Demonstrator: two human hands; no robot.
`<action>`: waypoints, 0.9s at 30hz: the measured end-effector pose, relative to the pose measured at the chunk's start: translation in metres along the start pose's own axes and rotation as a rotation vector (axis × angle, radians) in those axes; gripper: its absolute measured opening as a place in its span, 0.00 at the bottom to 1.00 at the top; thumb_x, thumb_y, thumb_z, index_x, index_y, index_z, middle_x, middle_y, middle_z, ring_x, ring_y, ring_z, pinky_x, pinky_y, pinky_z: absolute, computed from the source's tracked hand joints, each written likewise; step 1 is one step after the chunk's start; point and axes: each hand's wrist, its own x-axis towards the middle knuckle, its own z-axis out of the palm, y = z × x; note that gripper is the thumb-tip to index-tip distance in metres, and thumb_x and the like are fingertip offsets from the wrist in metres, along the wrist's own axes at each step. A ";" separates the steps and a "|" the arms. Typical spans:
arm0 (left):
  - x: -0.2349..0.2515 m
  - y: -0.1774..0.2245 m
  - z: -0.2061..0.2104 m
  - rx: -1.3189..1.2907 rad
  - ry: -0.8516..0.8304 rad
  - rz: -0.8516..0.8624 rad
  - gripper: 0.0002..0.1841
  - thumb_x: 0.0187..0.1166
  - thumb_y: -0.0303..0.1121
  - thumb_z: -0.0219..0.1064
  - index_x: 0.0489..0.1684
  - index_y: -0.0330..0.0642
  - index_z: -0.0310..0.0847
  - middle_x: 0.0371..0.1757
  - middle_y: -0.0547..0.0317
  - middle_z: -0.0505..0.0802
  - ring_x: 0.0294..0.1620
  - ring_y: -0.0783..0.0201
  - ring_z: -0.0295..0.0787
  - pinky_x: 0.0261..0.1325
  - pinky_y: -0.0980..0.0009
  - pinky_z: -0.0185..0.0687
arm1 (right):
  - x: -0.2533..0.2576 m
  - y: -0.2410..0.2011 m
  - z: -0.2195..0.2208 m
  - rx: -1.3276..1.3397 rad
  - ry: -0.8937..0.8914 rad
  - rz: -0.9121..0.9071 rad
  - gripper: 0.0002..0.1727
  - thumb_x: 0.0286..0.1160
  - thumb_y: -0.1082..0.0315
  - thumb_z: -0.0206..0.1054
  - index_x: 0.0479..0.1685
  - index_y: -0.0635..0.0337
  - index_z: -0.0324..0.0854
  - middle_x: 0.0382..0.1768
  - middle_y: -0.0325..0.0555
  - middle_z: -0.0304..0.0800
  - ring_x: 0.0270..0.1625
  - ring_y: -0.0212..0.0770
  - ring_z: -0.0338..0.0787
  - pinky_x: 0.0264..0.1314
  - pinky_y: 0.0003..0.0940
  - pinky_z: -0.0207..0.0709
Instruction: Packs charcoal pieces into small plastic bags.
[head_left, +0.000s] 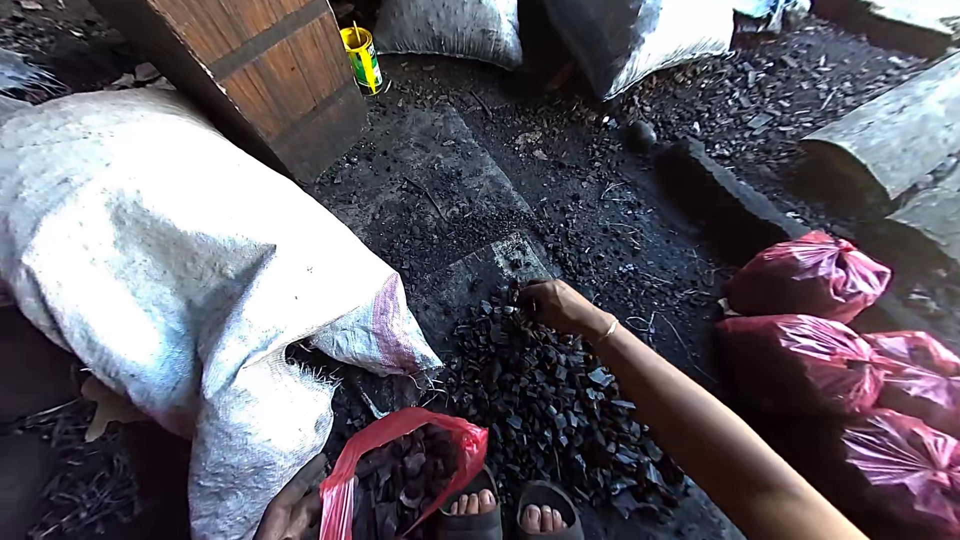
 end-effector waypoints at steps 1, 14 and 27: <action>0.001 0.001 0.001 0.002 -0.003 0.003 0.35 0.87 0.50 0.55 0.91 0.45 0.55 0.73 0.46 0.84 0.68 0.51 0.85 0.70 0.49 0.81 | -0.003 -0.005 -0.004 -0.022 -0.063 -0.004 0.15 0.70 0.57 0.74 0.55 0.46 0.90 0.52 0.44 0.92 0.55 0.48 0.91 0.63 0.59 0.83; 0.008 0.001 0.017 -0.029 -0.016 0.019 0.37 0.86 0.51 0.57 0.91 0.43 0.54 0.69 0.41 0.84 0.62 0.47 0.88 0.59 0.46 0.88 | -0.011 0.005 0.040 -0.120 -0.117 -0.064 0.17 0.69 0.51 0.74 0.52 0.48 0.90 0.58 0.49 0.90 0.64 0.53 0.88 0.69 0.61 0.80; 0.013 -0.001 0.041 -0.073 0.003 0.073 0.38 0.83 0.54 0.59 0.90 0.42 0.56 0.68 0.37 0.85 0.59 0.44 0.90 0.57 0.46 0.90 | -0.068 -0.061 -0.016 0.438 0.195 -0.176 0.13 0.63 0.57 0.82 0.45 0.49 0.92 0.44 0.36 0.95 0.46 0.34 0.93 0.55 0.41 0.90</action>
